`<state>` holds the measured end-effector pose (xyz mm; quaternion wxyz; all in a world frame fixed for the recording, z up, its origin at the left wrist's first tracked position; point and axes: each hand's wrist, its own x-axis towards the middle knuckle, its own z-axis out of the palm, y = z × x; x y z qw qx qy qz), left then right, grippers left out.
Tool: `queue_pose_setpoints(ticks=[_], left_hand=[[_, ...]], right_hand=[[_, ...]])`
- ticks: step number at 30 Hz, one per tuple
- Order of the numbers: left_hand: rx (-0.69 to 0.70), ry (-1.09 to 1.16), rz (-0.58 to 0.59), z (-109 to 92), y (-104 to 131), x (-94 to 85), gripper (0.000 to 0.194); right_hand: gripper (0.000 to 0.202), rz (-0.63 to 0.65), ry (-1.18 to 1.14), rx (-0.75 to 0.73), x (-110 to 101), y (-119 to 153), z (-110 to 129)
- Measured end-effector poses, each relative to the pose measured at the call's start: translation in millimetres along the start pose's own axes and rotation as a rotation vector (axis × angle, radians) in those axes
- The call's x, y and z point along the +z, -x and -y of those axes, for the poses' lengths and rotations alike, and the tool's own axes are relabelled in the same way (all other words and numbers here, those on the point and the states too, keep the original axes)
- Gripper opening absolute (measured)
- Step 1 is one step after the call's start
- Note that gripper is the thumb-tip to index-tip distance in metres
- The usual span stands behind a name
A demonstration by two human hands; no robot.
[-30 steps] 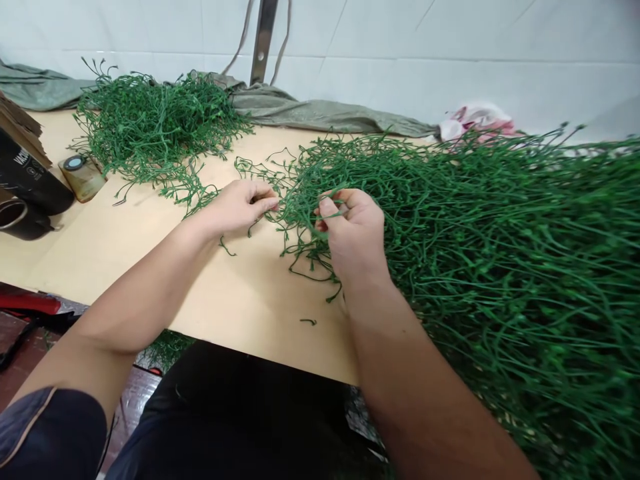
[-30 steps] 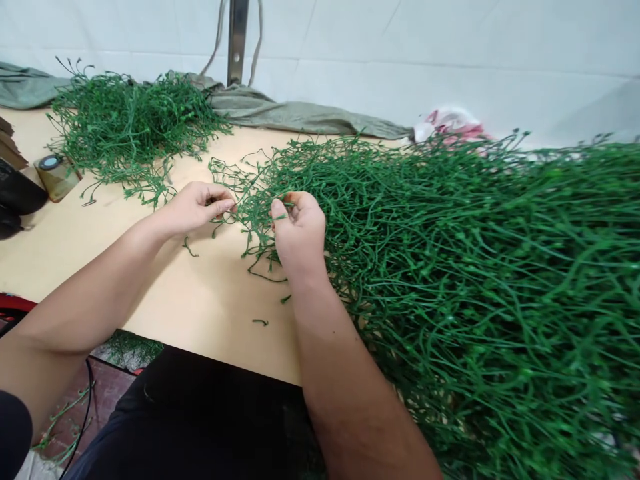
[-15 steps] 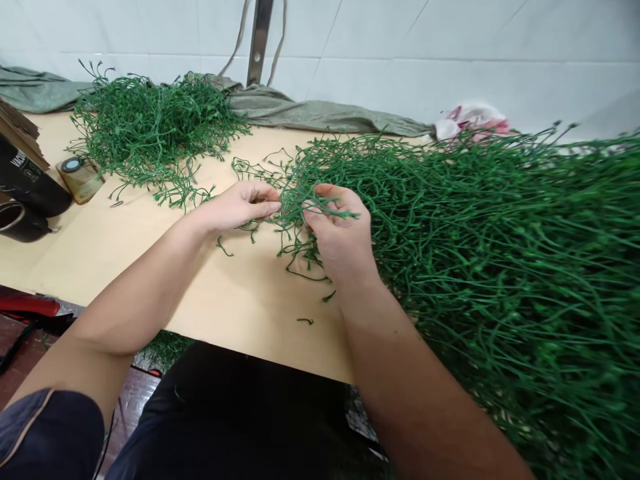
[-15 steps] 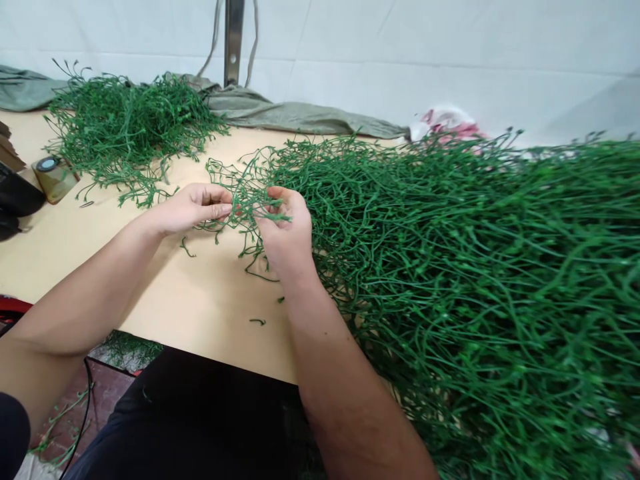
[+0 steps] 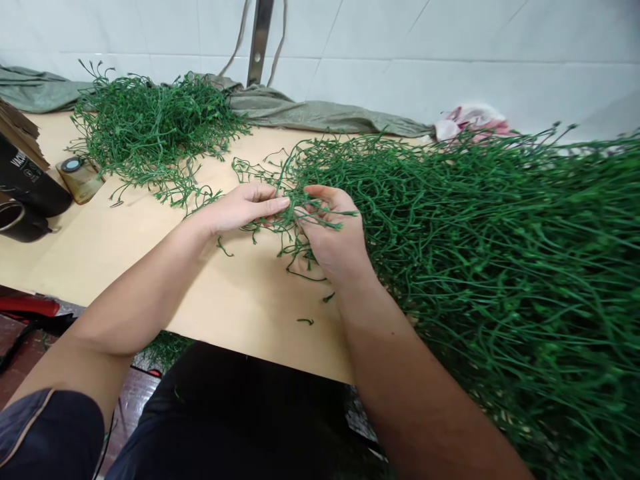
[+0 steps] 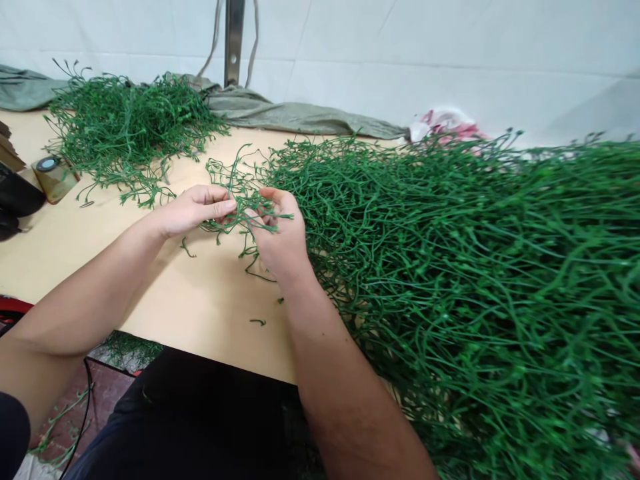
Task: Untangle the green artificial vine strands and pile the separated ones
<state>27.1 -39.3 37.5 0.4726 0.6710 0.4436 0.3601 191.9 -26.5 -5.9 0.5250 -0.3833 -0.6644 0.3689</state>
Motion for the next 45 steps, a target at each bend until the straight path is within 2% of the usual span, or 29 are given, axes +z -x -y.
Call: queue_pose_setpoints(ticks=[5, 9, 15, 23, 28, 33, 37, 41, 45], left_hand=[[0.069, -0.070, -0.087, 3.2, -3.5, 0.5, 0.020], [0.046, -0.158, -0.125, 1.9, -3.1, 0.7, 0.008], [0.011, -0.154, -0.184, 0.4, -2.8, 0.4, 0.007], [0.004, -0.179, -0.177, 5.6, -5.6, -2.4, 0.004], [0.009, -0.161, -0.151, 6.9, -5.8, -2.7, 0.005], [-0.005, -0.172, -0.112, 6.4, -4.3, -2.5, 0.005], [0.016, -0.185, -0.073, 7.0, -4.0, -3.3, 0.005], [-0.026, -0.211, -0.026, 7.9, -4.6, -4.4, 0.005], [-0.061, -0.236, -0.036, 8.2, -5.0, -4.8, 0.006]], right_hand=[[0.035, -0.025, -0.020, -0.011, -0.5, -3.1, -6.3], [0.026, -0.051, 0.038, -0.035, -4.7, -5.3, -10.7], [0.020, -0.073, 0.076, -0.057, -12.1, -6.8, -10.7], [0.025, -0.077, 0.023, -0.011, -9.6, -4.0, 2.8], [0.028, -0.020, -0.027, 0.033, -6.2, -3.6, -2.8], [0.028, 0.012, -0.160, 0.144, -6.0, -6.4, -8.3], [0.031, 0.073, -0.250, 0.211, -3.9, -6.2, -1.0], [0.035, 0.152, -0.325, 0.269, 0.0, -4.3, 8.3], [0.035, 0.119, -0.356, 0.283, 1.0, -4.7, 9.7]])
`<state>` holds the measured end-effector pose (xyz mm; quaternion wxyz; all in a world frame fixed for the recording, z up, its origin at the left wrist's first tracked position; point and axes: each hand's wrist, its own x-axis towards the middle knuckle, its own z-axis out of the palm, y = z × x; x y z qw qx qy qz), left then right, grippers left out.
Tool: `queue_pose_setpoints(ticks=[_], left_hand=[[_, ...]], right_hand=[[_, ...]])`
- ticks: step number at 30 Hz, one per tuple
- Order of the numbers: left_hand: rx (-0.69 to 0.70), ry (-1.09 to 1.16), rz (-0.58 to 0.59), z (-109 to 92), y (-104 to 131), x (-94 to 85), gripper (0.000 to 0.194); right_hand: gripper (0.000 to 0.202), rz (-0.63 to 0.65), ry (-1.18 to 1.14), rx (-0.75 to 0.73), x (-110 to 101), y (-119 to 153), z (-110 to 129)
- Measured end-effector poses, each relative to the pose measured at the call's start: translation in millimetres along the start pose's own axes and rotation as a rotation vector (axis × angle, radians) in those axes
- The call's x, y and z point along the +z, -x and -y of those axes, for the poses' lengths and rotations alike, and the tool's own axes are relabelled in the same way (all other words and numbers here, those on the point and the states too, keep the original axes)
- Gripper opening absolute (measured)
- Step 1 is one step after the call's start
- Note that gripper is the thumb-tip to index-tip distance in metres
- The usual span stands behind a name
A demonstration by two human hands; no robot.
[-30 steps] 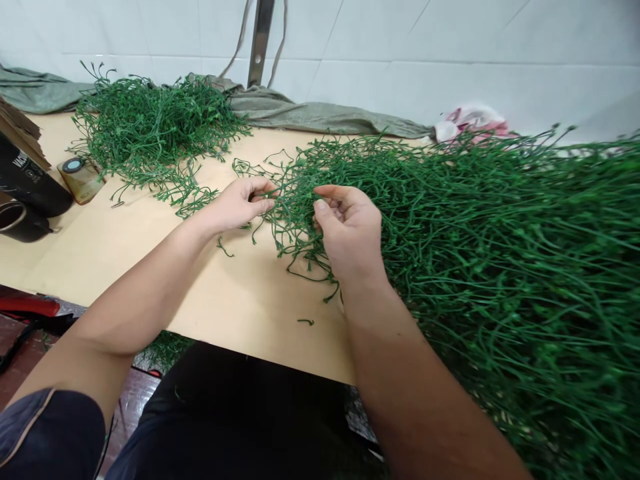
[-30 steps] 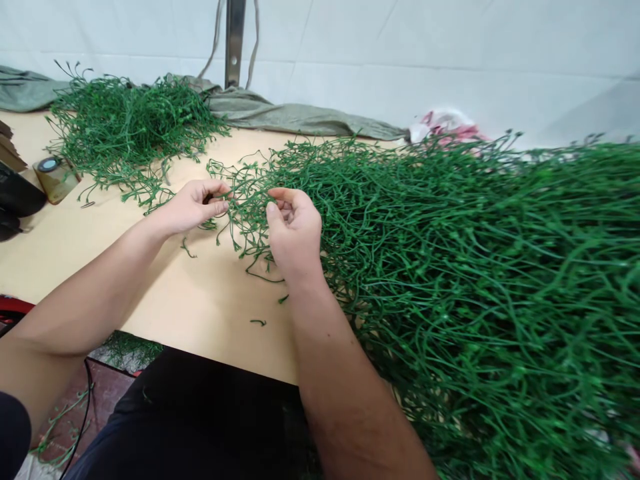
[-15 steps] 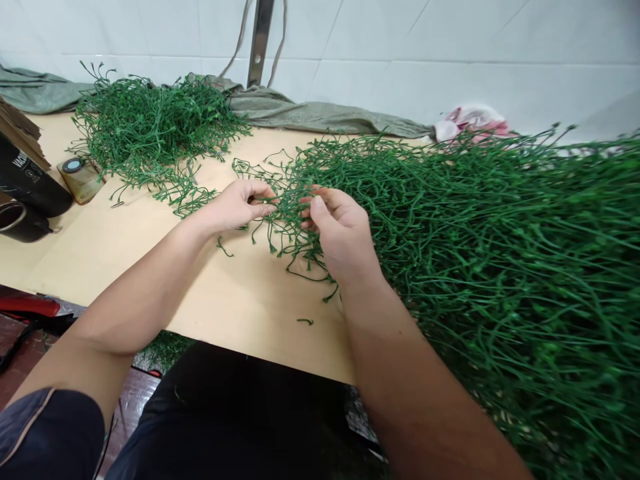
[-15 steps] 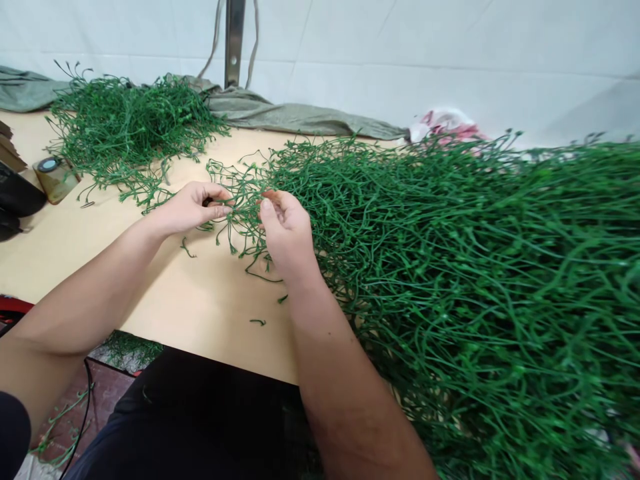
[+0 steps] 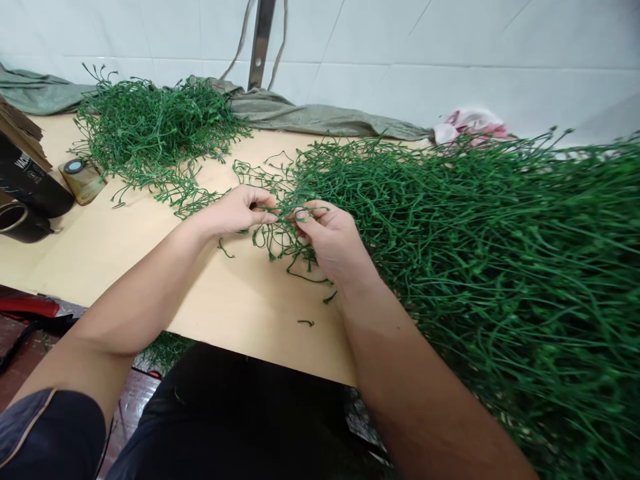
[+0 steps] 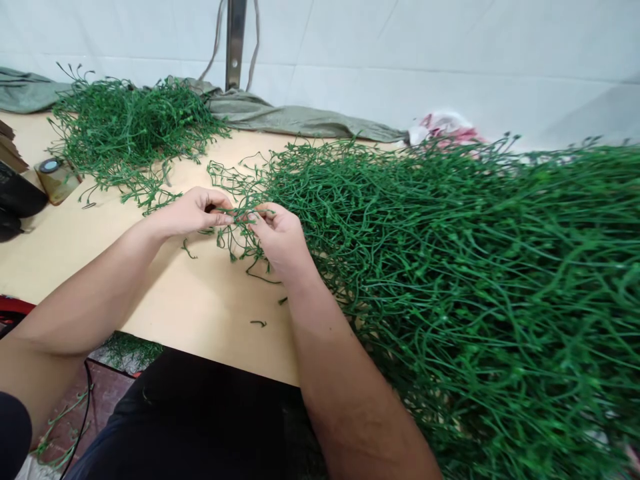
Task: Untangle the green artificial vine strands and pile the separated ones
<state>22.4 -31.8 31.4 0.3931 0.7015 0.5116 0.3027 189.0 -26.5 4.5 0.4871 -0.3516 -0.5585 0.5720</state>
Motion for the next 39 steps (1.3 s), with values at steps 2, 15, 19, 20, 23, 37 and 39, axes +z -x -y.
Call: queue_pose_setpoints(ticks=[2, 15, 19, 20, 23, 37, 39], left_hand=[[0.007, -0.003, 0.001, 0.7, -0.4, 0.0, 0.008], [0.045, -0.015, 0.043, -4.4, 1.1, 0.4, 0.019], [-0.002, 0.004, -0.024, -0.6, 0.1, -1.6, 0.024], [-0.024, 0.012, -0.052, 3.0, -0.3, -2.2, 0.024], [-0.084, 0.051, -0.151, 16.4, -1.1, -3.7, 0.023], [-0.037, -0.039, -0.114, 16.4, -1.6, -8.9, 0.030], [-0.039, -0.037, -0.099, 12.9, -0.7, -7.5, 0.032]], right_hand=[[0.034, -0.055, -0.020, 0.004, -0.8, -1.1, -0.8], [0.024, -0.118, -0.017, -0.027, 1.8, -0.6, -0.5], [0.023, -0.199, 0.048, -0.054, -2.8, -0.5, -0.1], [0.023, -0.210, 0.044, -0.064, -3.1, 0.0, 0.6], [0.024, -0.215, -0.027, -0.122, -2.2, 2.0, 6.2], [0.026, -0.738, 0.639, -0.664, -31.7, -0.8, 15.5], [0.016, -0.523, 0.780, -0.709, -19.9, 3.8, 9.9]])
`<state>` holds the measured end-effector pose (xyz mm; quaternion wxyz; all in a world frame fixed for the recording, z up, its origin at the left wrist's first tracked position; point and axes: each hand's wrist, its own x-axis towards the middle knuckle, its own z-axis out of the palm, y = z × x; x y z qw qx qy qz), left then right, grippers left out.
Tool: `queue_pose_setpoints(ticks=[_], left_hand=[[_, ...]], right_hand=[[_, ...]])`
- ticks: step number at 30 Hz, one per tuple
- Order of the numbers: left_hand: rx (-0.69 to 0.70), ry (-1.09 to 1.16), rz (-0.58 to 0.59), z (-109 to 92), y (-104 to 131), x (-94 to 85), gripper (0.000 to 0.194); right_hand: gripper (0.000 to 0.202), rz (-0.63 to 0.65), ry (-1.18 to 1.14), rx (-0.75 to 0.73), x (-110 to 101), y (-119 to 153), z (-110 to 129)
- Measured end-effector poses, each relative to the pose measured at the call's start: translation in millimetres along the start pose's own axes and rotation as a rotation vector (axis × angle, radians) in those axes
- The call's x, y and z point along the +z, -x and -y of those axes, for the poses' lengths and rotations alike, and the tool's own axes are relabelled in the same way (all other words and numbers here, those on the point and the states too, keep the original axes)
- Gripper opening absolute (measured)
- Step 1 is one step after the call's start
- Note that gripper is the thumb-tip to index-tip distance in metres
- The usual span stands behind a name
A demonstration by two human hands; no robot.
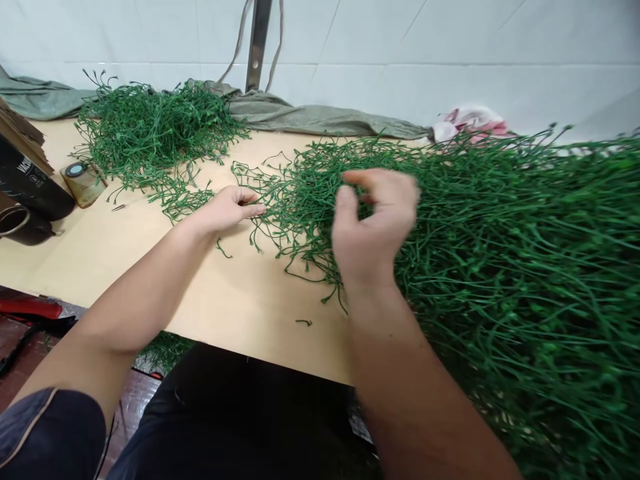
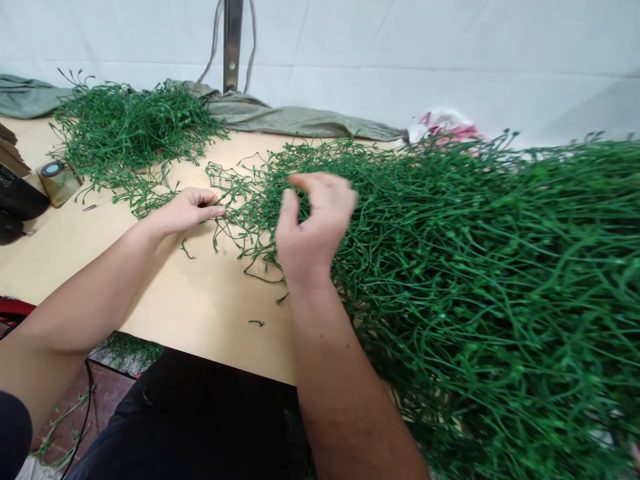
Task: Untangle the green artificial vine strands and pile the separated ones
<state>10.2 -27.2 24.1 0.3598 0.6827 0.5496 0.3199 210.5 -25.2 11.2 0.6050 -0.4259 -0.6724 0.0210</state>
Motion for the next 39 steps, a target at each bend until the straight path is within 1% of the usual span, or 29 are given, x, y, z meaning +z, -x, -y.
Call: queue_pose_setpoints(ticks=[2, 4, 5, 7, 9, 15, 19, 22, 25, 27, 31, 33, 35, 39], left_hand=[[-0.006, 0.008, 0.014, -4.4, 1.0, 1.5, 0.034], [0.000, 0.019, 0.032, -8.3, 1.5, 2.9, 0.032], [0.005, 0.024, 0.041, -9.7, 1.7, 3.5, 0.031], [0.016, 0.036, 0.049, -11.4, 1.8, 4.1, 0.029], [0.033, 0.055, 0.049, -12.0, 2.0, 4.4, 0.029], [0.072, 0.085, 0.064, -10.7, 1.2, 5.4, 0.026], [0.086, 0.052, 0.077, -8.9, 0.1, 5.9, 0.023], [0.095, 0.025, 0.076, -9.3, 0.3, 5.5, 0.025], [0.093, 0.037, 0.081, -9.9, 0.9, 5.0, 0.028], [0.091, 0.047, 0.079, -8.2, 0.6, 5.0, 0.029], [0.090, 0.033, 0.088, 3.0, -3.3, 6.0, 0.029], [0.098, 0.016, 0.090, 9.7, -6.4, 6.9, 0.026], [0.103, -0.011, 0.084, 14.2, -9.5, 7.7, 0.023], [0.111, -0.116, 0.045, 15.8, -14.5, 9.6, 0.022]], right_hand=[[0.015, 0.225, -0.032, -0.043, 9.2, 9.2, 8.2], [0.014, 0.393, -0.071, -0.009, 18.0, 16.9, 12.6], [0.012, 0.445, -0.089, 0.022, 21.5, 19.6, 13.2], [0.008, 0.501, -0.116, 0.087, 25.9, 23.1, 12.0], [0.006, 0.521, -0.117, 0.123, 27.2, 24.0, 10.4], [0.019, 0.517, -0.123, 0.100, 24.1, 21.0, 13.7], [0.017, 0.480, -0.128, 0.114, 22.4, 18.5, 13.7], [0.014, 0.447, -0.131, 0.123, 21.5, 17.4, 12.3], [0.014, 0.442, -0.126, 0.122, 21.0, 16.8, 11.8], [0.015, 0.481, -0.130, 0.114, 21.0, 16.7, 12.1], [0.019, 0.666, -0.161, 0.078, 20.6, 16.1, 14.2], [0.021, 0.732, -0.173, 0.060, 19.9, 15.5, 15.2], [0.021, 0.764, -0.181, 0.058, 19.2, 15.0, 15.6], [0.021, 0.765, -0.201, 0.085, 19.3, 15.3, 14.0]])
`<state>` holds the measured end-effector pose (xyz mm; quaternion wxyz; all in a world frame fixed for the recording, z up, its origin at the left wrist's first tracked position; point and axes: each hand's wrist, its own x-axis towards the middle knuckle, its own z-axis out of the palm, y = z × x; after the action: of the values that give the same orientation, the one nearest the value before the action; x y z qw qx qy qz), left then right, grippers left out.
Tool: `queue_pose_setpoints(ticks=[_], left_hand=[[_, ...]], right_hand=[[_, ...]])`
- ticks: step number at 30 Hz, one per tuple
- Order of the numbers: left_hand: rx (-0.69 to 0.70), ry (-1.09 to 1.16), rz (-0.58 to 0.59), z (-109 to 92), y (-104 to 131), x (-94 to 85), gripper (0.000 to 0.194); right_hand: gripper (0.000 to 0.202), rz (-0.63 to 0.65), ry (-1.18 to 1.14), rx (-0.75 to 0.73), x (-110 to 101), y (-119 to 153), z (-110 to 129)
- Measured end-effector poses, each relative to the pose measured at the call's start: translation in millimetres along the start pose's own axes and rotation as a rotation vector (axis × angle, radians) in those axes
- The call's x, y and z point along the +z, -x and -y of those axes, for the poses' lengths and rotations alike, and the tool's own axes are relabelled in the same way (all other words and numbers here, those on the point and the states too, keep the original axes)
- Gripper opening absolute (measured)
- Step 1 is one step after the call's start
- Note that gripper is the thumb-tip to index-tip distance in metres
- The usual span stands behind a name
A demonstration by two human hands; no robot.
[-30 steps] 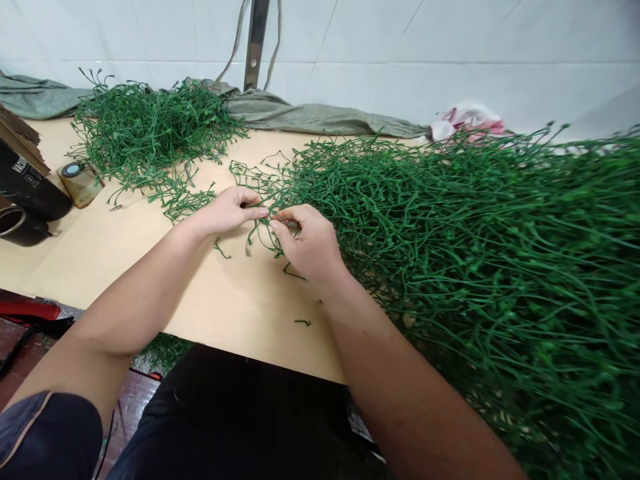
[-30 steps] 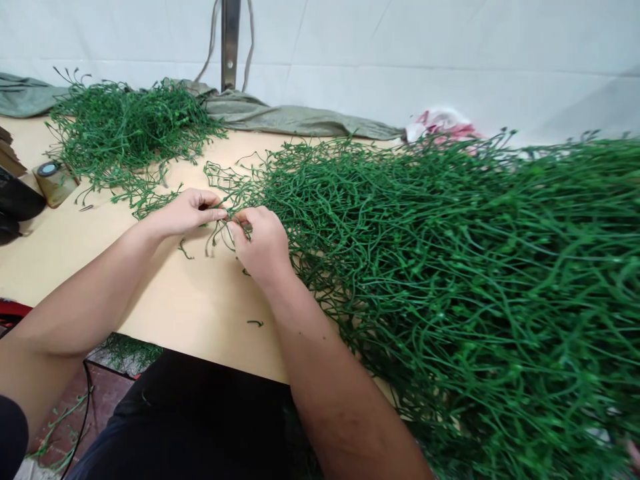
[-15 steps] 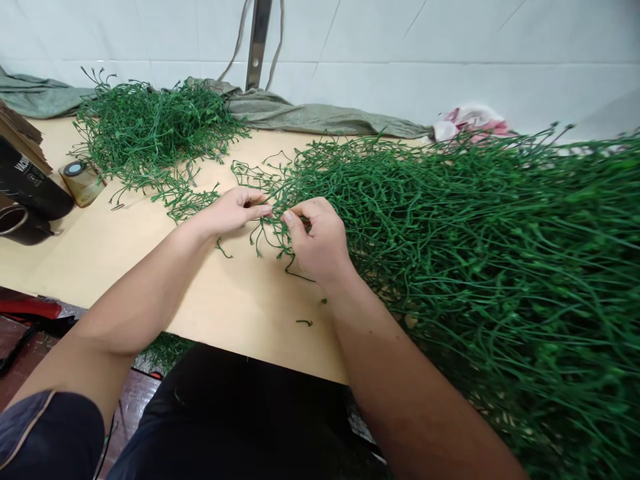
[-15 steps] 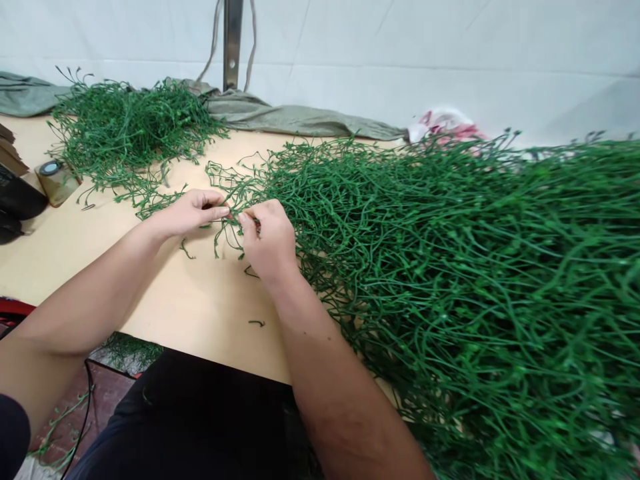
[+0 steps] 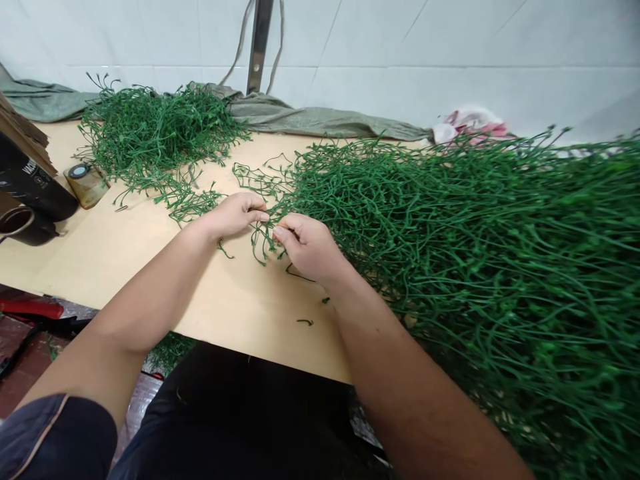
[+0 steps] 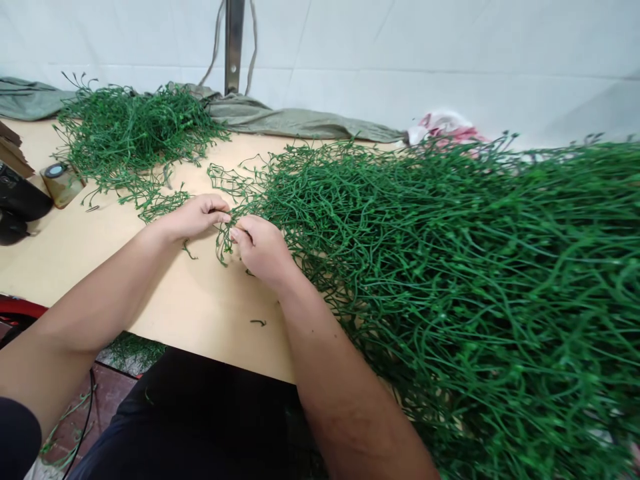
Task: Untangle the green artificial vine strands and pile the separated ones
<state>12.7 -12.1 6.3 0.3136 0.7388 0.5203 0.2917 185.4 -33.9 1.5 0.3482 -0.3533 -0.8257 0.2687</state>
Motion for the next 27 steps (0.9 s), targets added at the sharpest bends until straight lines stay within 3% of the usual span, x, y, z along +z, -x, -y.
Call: queue_pose_setpoints(ticks=[5, 10, 14, 19, 27], left_hand=[[0.062, -0.014, -0.037, 1.0, -2.2, 2.8, 0.021], [-0.057, 0.220, -0.061, -2.3, 4.8, 0.5, 0.024], [-0.062, 0.227, -0.009, -11.6, 9.5, -3.9, 0.026], [-0.056, 0.275, 0.006, -12.6, 6.8, -2.3, 0.026], [-0.051, 0.264, -0.068, 7.5, -7.5, 7.1, 0.029]], right_hand=[[0.020, -0.044, -0.099, 0.043, 1.4, 0.8, -3.4], [0.012, -0.214, -0.310, 0.112, 1.1, -0.5, -11.4], [0.013, -0.286, -0.408, 0.171, -0.6, -2.3, -20.1], [0.011, -0.234, -0.520, 0.253, -2.8, -0.4, -13.5], [0.013, -0.056, -0.353, 0.072, -3.2, 3.3, 1.4]])
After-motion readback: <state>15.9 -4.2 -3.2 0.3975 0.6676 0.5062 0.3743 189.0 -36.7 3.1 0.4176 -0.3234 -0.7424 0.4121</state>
